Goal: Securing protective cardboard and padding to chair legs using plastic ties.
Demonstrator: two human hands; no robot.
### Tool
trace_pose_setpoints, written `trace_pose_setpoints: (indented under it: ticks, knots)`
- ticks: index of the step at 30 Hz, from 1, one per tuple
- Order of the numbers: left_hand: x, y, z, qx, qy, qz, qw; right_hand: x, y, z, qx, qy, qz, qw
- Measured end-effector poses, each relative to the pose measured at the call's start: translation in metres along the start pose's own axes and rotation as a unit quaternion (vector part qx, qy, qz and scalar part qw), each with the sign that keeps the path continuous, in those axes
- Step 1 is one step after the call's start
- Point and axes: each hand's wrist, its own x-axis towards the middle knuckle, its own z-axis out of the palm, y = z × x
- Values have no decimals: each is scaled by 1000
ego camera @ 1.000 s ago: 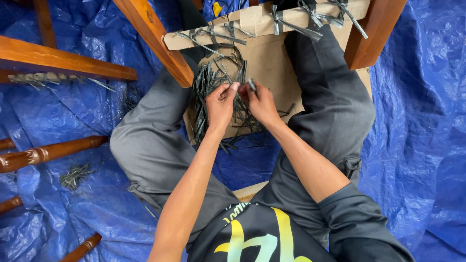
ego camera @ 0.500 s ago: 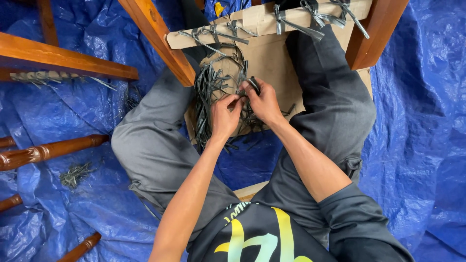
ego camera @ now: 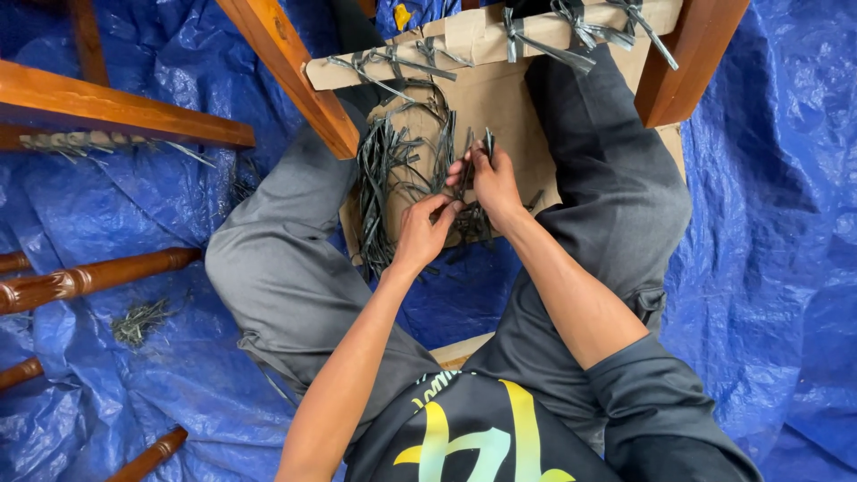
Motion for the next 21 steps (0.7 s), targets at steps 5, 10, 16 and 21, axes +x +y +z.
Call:
trace_pose_setpoints:
  ticks: [5, 10, 16, 21]
  knots:
    - [-1, -3, 1, -5, -6, -19, 1000, -2, -3, 2, -18, 17, -3, 1000]
    - [-2, -5, 3, 2, -3, -15, 1000, -6, -7, 4, -10, 1, -12, 1000]
    - [-4, -13, 11, -63, -24, -30, 997, -2, -8, 1, -8, 32, 5, 999]
    - [-8, -8, 17, -48, -50, -104, 992, -2, -32, -8, -228, 151, -258, 926]
